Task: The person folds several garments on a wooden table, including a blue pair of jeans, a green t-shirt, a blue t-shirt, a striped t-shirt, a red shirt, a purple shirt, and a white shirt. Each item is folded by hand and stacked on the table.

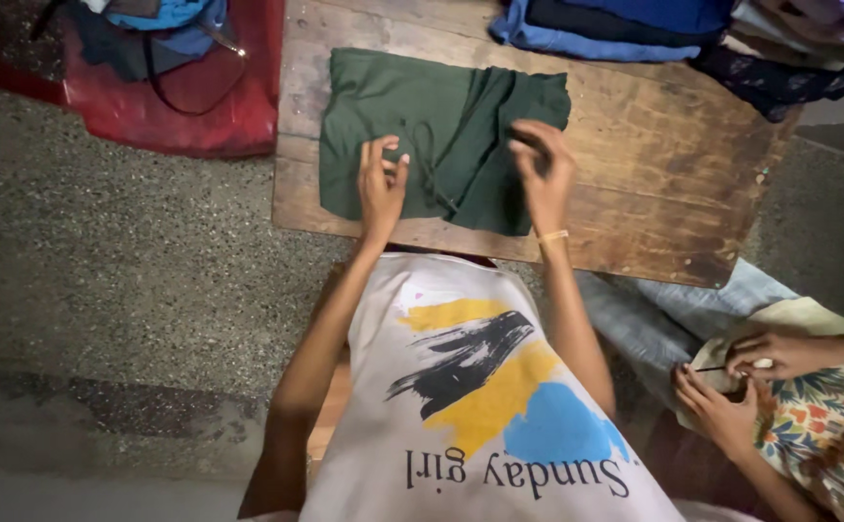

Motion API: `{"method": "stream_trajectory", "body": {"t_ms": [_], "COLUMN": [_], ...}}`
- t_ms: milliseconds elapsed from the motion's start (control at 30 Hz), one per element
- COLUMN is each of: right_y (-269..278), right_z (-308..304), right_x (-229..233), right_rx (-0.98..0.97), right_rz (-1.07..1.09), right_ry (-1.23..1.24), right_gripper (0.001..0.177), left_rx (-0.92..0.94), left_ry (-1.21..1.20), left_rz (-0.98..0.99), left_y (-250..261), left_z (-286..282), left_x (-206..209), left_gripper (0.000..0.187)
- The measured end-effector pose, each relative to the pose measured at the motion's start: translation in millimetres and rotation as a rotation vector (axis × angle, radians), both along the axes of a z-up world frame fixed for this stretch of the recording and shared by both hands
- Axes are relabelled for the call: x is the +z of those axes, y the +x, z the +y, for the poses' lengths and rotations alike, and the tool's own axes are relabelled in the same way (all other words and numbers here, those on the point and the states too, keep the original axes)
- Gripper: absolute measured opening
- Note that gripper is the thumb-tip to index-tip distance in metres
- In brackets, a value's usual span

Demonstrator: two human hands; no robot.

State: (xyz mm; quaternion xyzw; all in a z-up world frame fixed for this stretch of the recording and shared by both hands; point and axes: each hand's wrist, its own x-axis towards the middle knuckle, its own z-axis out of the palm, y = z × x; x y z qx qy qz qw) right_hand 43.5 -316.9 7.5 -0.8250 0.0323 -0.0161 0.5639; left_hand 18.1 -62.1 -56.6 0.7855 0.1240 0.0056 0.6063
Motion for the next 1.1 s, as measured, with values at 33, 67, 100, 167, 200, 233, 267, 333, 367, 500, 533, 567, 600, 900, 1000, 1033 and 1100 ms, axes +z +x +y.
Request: {"method": "stream_trajectory", "body": {"t_ms": [33,67,100,167,200,233,267,333,367,500,533,567,600,900,1000,1033,1100], "right_y": [-16,-29,-38,-55,-59,-61,-61,-55,-48,-26,-25,-24,-26,-27,-18,-13,-10], "right_z": [-16,-32,-47,-73,-79,-78,-75,-62,-56,-49,-50,-57,-65,-134,-108,-96,-52], "right_x": [-8,-19,-32,-58,-71,-84,-93,-103,-103,-76,-66,-55,-44,6,8,13,22], "right_rx": [-0.134,-0.268,-0.275,-0.288,-0.286,-0.285,-0.283,-0.232,-0.193,-0.126,-0.132,-0.176,-0.220,-0.182,0.018,0.090,0.156], "right_rz": [0.002,0.004,0.093,0.273,0.321,0.369,0.418,0.468,0.379,0.408,0.509,0.535,0.560,0.393,0.109,-0.006,0.188], "right_ry": [-0.005,-0.009,0.014,0.062,0.025,-0.013,-0.050,-0.129,-0.068,0.216,0.297,0.354,0.412,0.332,-0.092,-0.286,-0.294], "right_gripper": [0.023,0.027,0.028,0.031,0.034,0.038,0.041,0.051,0.059,0.079,0.081,0.083,0.084,0.091,0.095,0.097,0.111], "left_rx": [0.001,0.003,0.001,0.012,0.016,0.032,0.047,0.090,0.117,0.110,0.106,0.093,0.079,-0.170,-0.090,-0.103,-0.124], "left_ry": [0.013,0.026,0.038,0.110,0.144,0.070,-0.004,-0.069,-0.060,-0.175,-0.189,-0.206,-0.222,-0.251,-0.448,-0.581,-0.847], "left_rz": [-0.007,-0.014,-0.021,-0.101,-0.140,-0.075,-0.009,0.082,0.106,0.207,0.251,0.291,0.330,0.299,0.422,0.451,0.509], "left_y": [-1,-2,-2,-2,-2,0,2,8,11,6,2,2,3,12,9,9,12], "left_z": [-1,-1,-2,-11,-16,-22,-28,-39,-44,-59,-61,-70,-84,-148,-123,-112,-84], "left_x": [2,3,3,1,-1,-4,-8,-16,-20,-43,-50,-58,-67,-84,-49,-37,-14], "left_gripper": [0.030,0.029,0.028,0.033,0.036,0.038,0.040,0.042,0.043,0.050,0.049,0.047,0.046,0.049,0.064,0.071,0.085]}}
